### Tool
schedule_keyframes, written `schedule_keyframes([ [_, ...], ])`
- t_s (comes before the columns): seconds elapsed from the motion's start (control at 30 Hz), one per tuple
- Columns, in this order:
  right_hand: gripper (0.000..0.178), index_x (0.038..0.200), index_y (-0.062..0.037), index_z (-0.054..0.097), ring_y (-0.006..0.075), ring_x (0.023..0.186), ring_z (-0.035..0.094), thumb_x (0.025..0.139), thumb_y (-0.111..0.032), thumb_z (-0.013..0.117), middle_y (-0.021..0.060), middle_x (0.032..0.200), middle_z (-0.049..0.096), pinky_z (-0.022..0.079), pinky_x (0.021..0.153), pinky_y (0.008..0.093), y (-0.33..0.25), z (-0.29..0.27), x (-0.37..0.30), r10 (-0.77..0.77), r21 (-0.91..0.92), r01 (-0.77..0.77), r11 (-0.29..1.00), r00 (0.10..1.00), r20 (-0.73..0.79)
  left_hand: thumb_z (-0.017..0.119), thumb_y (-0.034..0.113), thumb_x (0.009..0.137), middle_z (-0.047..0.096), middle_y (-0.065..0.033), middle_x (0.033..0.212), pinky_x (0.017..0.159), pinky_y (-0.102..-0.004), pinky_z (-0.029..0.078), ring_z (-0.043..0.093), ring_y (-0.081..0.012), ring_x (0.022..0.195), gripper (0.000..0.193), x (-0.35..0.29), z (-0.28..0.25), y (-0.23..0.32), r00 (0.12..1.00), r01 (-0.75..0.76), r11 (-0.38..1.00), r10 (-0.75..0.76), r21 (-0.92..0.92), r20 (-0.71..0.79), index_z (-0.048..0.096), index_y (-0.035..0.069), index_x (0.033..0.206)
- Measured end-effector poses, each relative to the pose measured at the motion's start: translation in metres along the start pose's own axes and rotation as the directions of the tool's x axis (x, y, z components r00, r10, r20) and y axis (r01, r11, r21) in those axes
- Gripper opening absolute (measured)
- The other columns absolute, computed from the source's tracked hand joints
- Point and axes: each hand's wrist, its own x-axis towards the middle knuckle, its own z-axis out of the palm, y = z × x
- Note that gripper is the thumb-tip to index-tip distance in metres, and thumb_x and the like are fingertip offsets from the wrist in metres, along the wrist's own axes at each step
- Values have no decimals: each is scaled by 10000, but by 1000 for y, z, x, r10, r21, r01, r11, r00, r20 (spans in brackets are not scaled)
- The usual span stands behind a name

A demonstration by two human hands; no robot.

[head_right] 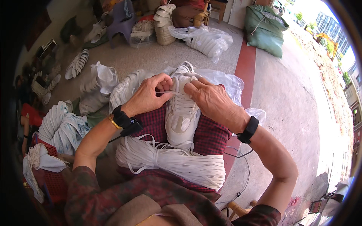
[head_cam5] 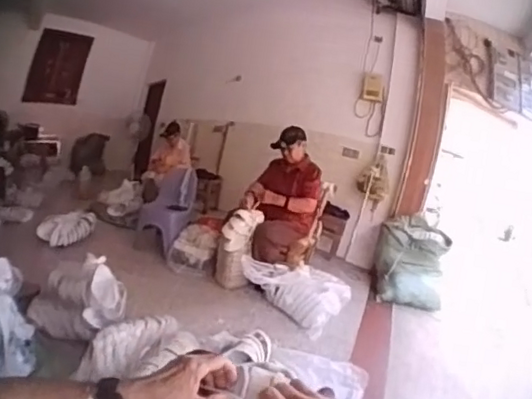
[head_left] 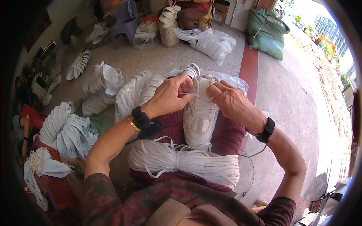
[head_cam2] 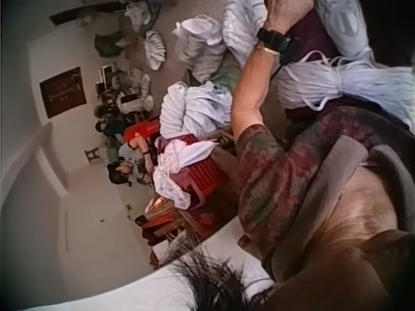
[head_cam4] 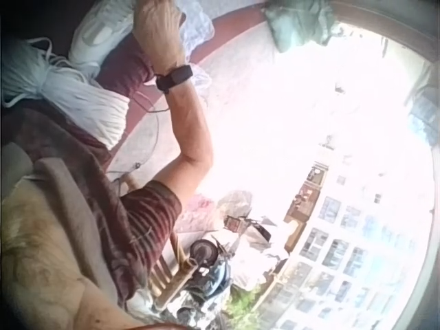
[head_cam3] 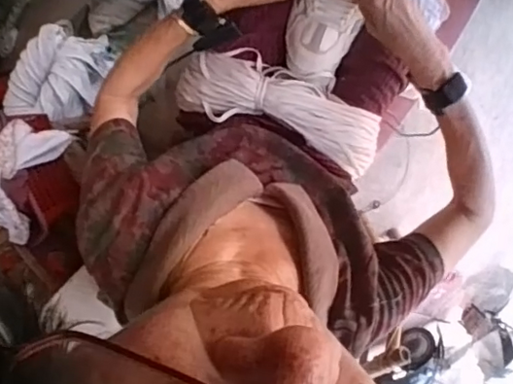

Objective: The person is lacing white athletic shoes while sitting in a workshop with several other workers doing the same task.

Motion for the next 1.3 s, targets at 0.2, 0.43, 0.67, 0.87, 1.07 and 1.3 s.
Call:
schedule_keyframes([
  [0.2, 257, 1097, -37, 574, 350, 937, 639, 848, -34, 637, 152, 947, 649, 523, 760, 447, 2, 9, -7, 140, 165, -135, 977, 990, -14, 789, 104, 755, 581, -44, 699, 585, -325, 475, 568, -151, 634, 308, 6, 9, 5, 999, 15, 997, -11, 71, -46, 572, 28, 959],
  [0.43, 261, 1098, -32, 579, 392, 896, 654, 840, -33, 619, 174, 973, 670, 522, 773, 463, -15, 8, -2, 325, 29, -328, 944, 943, 71, 761, 169, 722, 574, -54, 682, 577, -338, 455, 549, -166, 613, 288, 12, 21, 5, 989, 79, 994, -68, 79, -134, 566, 26, 878],
  [0.67, 243, 1003, -1, 574, 335, 823, 653, 773, -42, 641, 165, 893, 649, 515, 751, 413, -5, 20, -8, 394, 258, -372, 892, 918, -39, 741, 179, 681, 569, -66, 675, 581, -349, 442, 546, -178, 623, 270, 20, 22, 4, 977, 196, 981, -196, -5, -89, 532, 26, 757],
  [0.87, 134, 936, -29, 559, 100, 780, 578, 824, -64, 625, 17, 832, 625, 477, 698, 285, 13, 2, -15, 382, 489, -446, 750, 895, 229, 766, 161, 651, 570, -44, 641, 546, -324, 445, 552, -139, 593, 281, 26, 23, 5, 981, 191, 982, -191, -5, -41, 525, 43, 737],
  [1.07, 166, 974, -13, 567, 121, 800, 600, 844, -74, 652, 36, 830, 616, 486, 701, 297, 1, 6, -6, 404, 433, -413, 802, 907, 118, 774, 150, 690, 553, 6, 602, 488, -270, 434, 535, -70, 518, 273, 24, 16, 7, 968, 252, 960, -252, -121, 18, 522, 61, 746],
  [1.3, 136, 923, -5, 581, 123, 763, 569, 840, -72, 665, 43, 803, 608, 479, 692, 306, 1, 11, -9, 447, 398, -424, 814, 894, 37, 781, 153, 686, 589, -10, 645, 509, -284, 444, 544, -89, 533, 259, 25, 15, 10, 969, 246, 966, -246, -80, 15, 552, 53, 755],
])
